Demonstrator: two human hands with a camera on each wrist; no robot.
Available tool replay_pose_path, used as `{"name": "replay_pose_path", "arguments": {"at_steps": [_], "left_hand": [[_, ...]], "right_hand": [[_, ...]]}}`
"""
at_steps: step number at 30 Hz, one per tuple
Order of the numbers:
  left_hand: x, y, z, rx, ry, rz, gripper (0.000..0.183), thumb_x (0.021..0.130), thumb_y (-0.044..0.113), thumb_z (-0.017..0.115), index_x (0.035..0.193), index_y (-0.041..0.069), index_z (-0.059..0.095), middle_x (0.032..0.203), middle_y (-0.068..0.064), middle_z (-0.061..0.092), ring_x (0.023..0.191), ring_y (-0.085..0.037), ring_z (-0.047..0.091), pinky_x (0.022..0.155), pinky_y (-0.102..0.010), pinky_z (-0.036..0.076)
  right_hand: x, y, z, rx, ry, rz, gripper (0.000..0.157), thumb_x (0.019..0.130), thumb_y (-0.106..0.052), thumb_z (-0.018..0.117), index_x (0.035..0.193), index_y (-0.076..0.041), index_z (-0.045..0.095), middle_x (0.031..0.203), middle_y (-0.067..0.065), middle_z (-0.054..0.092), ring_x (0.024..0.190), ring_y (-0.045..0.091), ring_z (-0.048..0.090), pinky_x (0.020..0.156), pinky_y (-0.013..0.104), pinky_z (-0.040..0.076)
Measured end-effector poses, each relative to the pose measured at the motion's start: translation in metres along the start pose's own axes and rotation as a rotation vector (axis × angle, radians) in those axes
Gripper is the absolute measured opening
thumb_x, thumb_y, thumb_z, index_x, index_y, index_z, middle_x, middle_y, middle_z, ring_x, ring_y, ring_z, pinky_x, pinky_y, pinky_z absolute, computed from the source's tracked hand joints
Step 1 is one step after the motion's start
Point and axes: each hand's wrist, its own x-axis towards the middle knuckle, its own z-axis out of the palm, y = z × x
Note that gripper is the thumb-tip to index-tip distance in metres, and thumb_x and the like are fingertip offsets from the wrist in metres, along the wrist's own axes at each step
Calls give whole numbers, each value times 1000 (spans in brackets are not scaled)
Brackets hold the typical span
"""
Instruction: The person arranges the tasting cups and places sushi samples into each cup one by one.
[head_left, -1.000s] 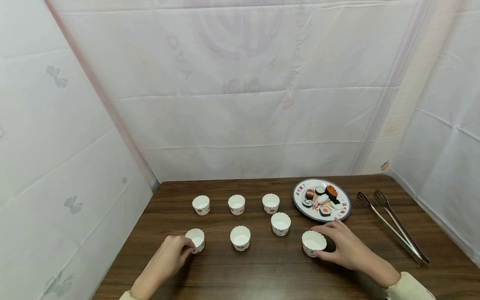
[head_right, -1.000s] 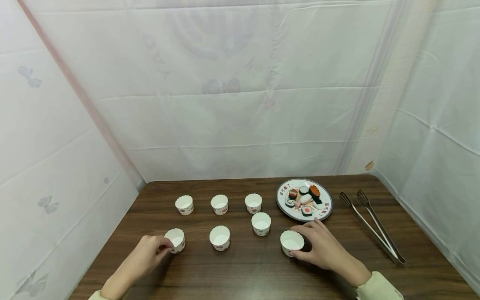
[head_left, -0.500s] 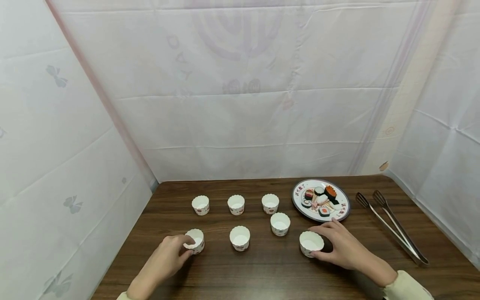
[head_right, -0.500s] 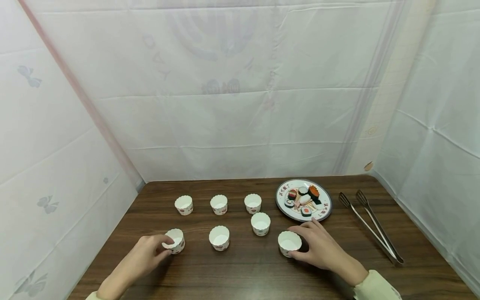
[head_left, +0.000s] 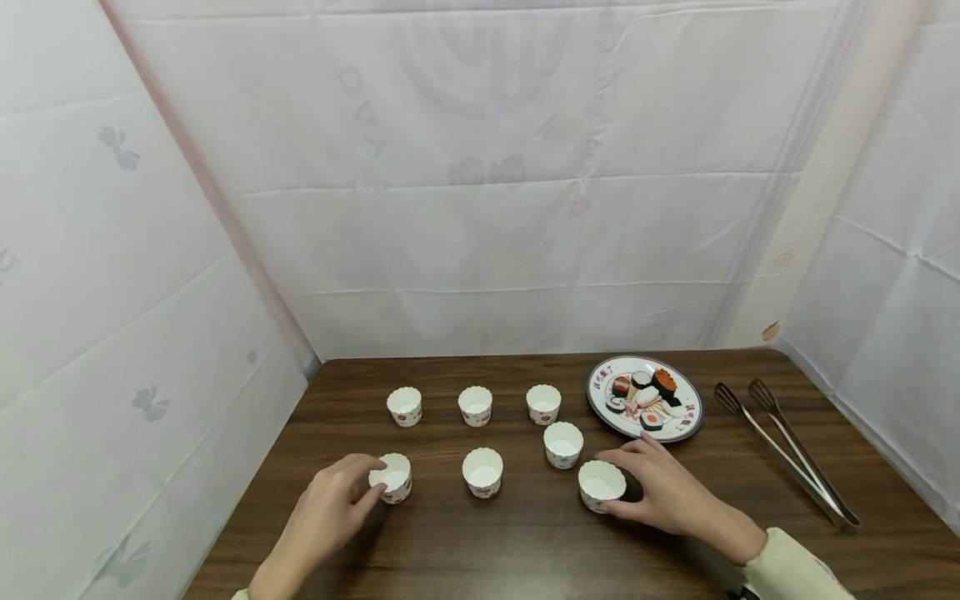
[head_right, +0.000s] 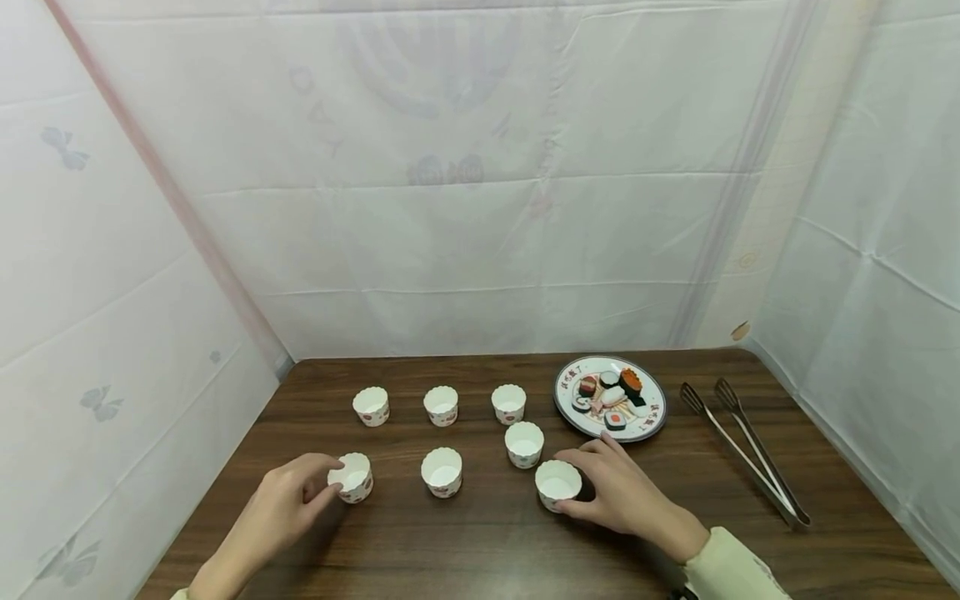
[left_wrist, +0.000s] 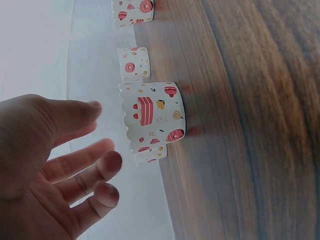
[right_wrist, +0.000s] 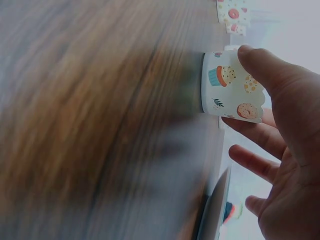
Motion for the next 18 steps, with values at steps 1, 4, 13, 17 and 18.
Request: {"name": "replay_pose_path", "arguments": {"at_steps": [1,4,13,17,18], "left_hand": [[0,-1,0,2,9,7,34,73,-6,88,101,9,74,87,3,65,56,7,39,48,-18,39],[-1,-3,-1,14,36,25,34,75,-6,87,102,10,74,89,2,67,56,7,38,47,-18,38],[1,-4,-3,28,110,65,35,74,-8,86,101,11,74,95,-1,70,57,7,39,46,-16,37],[0,-3,-3,20,110,57,36,74,-8,87,102,11,74,98,1,70,56,8,38,45,-16,35],[0,-3,-3,20,109,54,37,74,-8,87,103,11,74,98,1,70,56,8,37,44,-16,35]], "right_hand": [[1,-1,1,5,1,-5,61,86,-58,78,129,-16,69,119,-6,69,114,23,61,110,62,36],[4,-6,4,4,16,-18,60,85,-57,79,128,-17,68,117,-7,69,112,20,60,107,57,41],[12,-21,11,69,49,-94,57,81,-45,87,123,-17,60,111,-9,70,109,15,62,113,63,32],[14,-26,14,65,52,-107,60,80,-44,88,125,-15,60,112,-7,72,110,16,62,113,62,32],[14,-27,14,64,53,-108,60,80,-43,88,125,-15,61,112,-7,72,110,16,62,113,62,33]]}}
